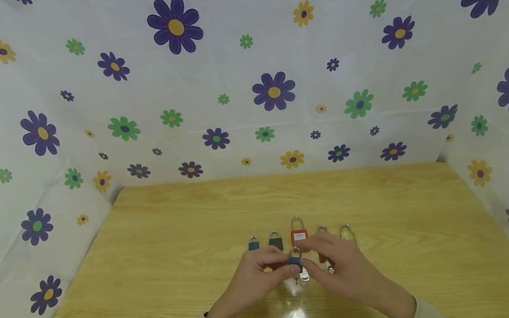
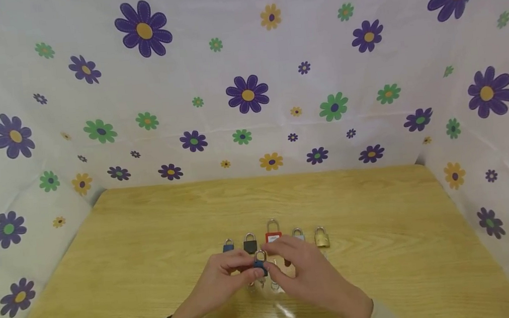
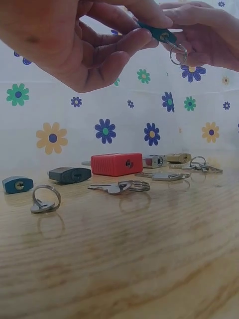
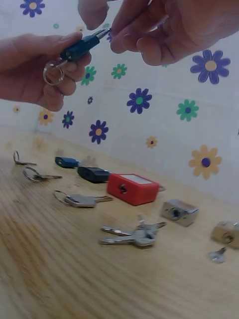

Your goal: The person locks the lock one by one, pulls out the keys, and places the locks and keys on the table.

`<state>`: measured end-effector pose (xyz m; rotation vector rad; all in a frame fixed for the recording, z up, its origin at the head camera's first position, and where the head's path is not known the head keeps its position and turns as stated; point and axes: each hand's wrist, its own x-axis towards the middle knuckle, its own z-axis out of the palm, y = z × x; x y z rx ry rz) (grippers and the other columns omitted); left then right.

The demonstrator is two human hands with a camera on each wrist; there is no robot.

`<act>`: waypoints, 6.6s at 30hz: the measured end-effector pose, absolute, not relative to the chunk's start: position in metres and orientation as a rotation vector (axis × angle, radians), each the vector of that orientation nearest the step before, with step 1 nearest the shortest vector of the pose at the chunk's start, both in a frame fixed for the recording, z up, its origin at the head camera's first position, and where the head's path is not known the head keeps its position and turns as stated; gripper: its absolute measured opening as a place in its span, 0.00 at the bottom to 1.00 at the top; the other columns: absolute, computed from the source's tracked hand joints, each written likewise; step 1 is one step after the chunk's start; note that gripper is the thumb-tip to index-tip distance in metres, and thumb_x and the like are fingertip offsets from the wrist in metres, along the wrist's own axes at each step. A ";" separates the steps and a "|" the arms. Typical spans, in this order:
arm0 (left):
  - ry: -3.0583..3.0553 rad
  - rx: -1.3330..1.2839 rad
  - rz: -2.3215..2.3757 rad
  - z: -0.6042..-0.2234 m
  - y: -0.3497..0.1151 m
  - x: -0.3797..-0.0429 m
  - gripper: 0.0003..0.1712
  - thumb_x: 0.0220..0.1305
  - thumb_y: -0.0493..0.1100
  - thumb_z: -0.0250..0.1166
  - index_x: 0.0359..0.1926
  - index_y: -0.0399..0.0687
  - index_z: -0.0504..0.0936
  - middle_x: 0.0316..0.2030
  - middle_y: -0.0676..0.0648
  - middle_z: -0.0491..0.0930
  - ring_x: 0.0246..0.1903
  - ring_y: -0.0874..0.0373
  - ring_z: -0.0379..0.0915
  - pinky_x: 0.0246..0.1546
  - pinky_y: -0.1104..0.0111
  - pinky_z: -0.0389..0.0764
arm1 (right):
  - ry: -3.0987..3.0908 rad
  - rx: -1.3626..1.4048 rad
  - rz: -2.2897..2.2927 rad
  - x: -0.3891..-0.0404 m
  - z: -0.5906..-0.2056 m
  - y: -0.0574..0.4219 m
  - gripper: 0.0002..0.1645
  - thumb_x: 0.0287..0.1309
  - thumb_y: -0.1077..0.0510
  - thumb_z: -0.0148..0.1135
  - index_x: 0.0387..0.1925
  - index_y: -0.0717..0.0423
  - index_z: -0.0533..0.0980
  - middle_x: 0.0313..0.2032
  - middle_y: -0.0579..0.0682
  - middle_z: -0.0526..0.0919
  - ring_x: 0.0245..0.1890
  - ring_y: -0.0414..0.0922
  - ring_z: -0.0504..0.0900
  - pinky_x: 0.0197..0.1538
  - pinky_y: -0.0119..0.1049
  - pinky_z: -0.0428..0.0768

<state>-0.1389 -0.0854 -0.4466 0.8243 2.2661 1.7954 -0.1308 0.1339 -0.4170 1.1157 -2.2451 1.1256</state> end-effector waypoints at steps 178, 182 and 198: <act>2.219 0.294 2.006 -0.444 -0.071 -0.143 0.08 0.61 0.40 0.68 0.33 0.38 0.89 0.28 0.41 0.86 0.27 0.60 0.77 0.29 0.70 0.79 | -2.494 0.199 2.054 -0.109 -0.433 0.111 0.08 0.44 0.75 0.57 0.20 0.65 0.80 0.16 0.45 0.74 0.17 0.36 0.68 0.22 0.27 0.68; 2.275 0.174 1.999 -0.439 -0.085 -0.150 0.07 0.61 0.40 0.68 0.34 0.40 0.89 0.29 0.41 0.87 0.31 0.48 0.79 0.31 0.64 0.79 | -2.554 0.204 1.969 -0.107 -0.436 0.112 0.10 0.43 0.75 0.57 0.19 0.61 0.81 0.16 0.46 0.75 0.19 0.37 0.69 0.24 0.28 0.69; 2.389 0.206 1.813 -0.448 -0.153 -0.169 0.15 0.60 0.50 0.69 0.38 0.42 0.88 0.38 0.42 0.87 0.39 0.42 0.80 0.42 0.44 0.80 | -2.637 0.159 1.985 -0.106 -0.444 0.111 0.05 0.48 0.69 0.64 0.24 0.60 0.84 0.24 0.55 0.85 0.23 0.39 0.75 0.29 0.30 0.74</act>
